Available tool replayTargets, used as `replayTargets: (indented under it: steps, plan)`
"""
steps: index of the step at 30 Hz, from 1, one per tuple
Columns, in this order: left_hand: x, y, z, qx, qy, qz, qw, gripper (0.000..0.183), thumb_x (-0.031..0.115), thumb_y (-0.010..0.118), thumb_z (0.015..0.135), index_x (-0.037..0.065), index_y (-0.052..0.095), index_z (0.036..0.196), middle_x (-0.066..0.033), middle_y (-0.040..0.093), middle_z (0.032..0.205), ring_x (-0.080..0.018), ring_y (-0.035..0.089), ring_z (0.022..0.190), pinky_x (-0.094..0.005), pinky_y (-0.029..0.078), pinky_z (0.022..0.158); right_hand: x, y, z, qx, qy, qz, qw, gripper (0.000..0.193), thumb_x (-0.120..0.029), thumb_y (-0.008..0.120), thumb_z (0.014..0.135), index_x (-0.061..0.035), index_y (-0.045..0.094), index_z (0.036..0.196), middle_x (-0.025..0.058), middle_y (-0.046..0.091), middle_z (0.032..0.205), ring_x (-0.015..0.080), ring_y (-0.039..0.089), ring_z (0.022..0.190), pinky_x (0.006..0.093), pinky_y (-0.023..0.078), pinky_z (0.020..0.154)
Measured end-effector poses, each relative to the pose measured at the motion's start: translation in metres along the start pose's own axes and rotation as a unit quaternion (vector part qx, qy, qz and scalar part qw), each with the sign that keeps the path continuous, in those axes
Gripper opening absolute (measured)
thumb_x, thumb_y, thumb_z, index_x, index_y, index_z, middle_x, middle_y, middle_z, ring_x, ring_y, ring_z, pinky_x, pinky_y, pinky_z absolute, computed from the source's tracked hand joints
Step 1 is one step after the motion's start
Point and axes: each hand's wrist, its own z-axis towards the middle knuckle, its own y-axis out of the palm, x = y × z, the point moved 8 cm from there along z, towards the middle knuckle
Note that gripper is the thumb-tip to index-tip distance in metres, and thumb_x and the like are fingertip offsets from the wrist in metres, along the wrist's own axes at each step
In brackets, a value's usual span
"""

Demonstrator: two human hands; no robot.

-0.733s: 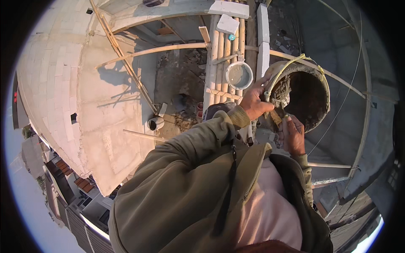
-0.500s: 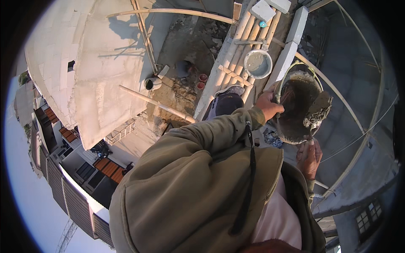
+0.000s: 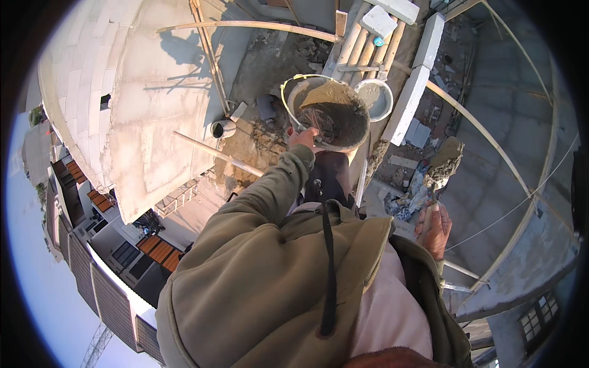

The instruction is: The person applies mortar to a wall and places a white brick onto it, then measures a space with a tape measure and hammers a brick piece into place.

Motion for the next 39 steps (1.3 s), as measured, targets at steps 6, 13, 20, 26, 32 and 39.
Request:
replayTargets:
  steps: [6, 13, 20, 26, 32, 39]
  plan:
    - [0.038, -0.102, 0.055, 0.162, 0.003, -0.022, 0.987, 0.043, 0.012, 0.063, 0.083, 0.003, 0.054, 0.124, -0.0195, 0.057, 0.123, -0.0408, 0.061, 0.110, -0.0592, 0.063, 0.084, 0.016, -0.012, -0.001, 0.017, 0.015, 0.013, 1.000, 0.040, -0.036, 0.058, 0.105, 0.0030, 0.060, 0.114, 0.0050, 0.054, 0.069, 0.0100, 0.046, 0.045, 0.0257, 0.038, 0.040]
    - [0.144, -0.054, 0.133, -0.018, 0.076, -0.062, 0.995, 0.088, 0.045, 0.065, 0.099, 0.011, 0.015, 0.163, -0.0156, 0.009, 0.169, -0.0340, 0.016, 0.155, -0.0604, 0.042, 0.113, 0.029, -0.010, 0.008, 0.055, 0.037, 0.050, 0.997, 0.039, -0.037, 0.057, 0.106, 0.0021, 0.060, 0.110, 0.0046, 0.053, 0.067, 0.0105, 0.046, 0.045, 0.0260, 0.037, 0.040]
    - [0.085, 0.051, 0.156, -0.107, -0.041, 0.355, 0.928, 0.056, 0.028, 0.065, 0.100, 0.008, 0.042, 0.147, -0.0187, 0.049, 0.147, -0.0383, 0.050, 0.135, -0.0625, 0.050, 0.100, 0.057, -0.006, 0.028, 0.051, 0.027, 0.042, 0.997, 0.034, -0.035, 0.059, 0.103, -0.0007, 0.062, 0.108, 0.0010, 0.053, 0.065, 0.0085, 0.046, 0.050, 0.0268, 0.037, 0.045]
    - [-0.083, 0.088, 0.059, -0.232, -0.038, 0.693, 0.681, 0.035, 0.009, 0.068, 0.092, 0.013, 0.058, 0.125, -0.0071, 0.061, 0.121, -0.0236, 0.062, 0.106, -0.0477, 0.058, 0.078, 0.164, -0.036, -0.018, 0.121, 0.098, -0.003, 0.988, 0.047, -0.038, 0.066, 0.098, 0.0064, 0.065, 0.113, 0.0136, 0.068, 0.085, 0.0190, 0.061, 0.077, 0.0363, 0.050, 0.069]
    - [-0.151, 0.069, 0.024, -0.392, 0.051, 0.821, 0.413, 0.024, 0.008, 0.070, 0.086, 0.007, 0.067, 0.110, -0.0095, 0.069, 0.108, -0.0189, 0.065, 0.105, -0.0382, 0.054, 0.087, 0.314, -0.025, -0.053, 0.158, 0.153, 0.039, 0.975, 0.055, -0.043, 0.064, 0.097, 0.0056, 0.064, 0.122, 0.0190, 0.067, 0.097, 0.0286, 0.063, 0.091, 0.0394, 0.050, 0.081]
    - [-0.197, 0.008, 0.035, -0.383, 0.163, 0.883, 0.219, 0.034, 0.019, 0.075, 0.083, 0.010, 0.067, 0.115, -0.0201, 0.055, 0.141, -0.0378, 0.049, 0.134, -0.0433, 0.038, 0.115, 0.436, -0.027, -0.066, 0.171, 0.255, 0.090, 0.947, 0.049, -0.040, 0.061, 0.097, 0.0041, 0.065, 0.118, 0.0208, 0.070, 0.097, 0.0284, 0.067, 0.092, 0.0404, 0.053, 0.084]
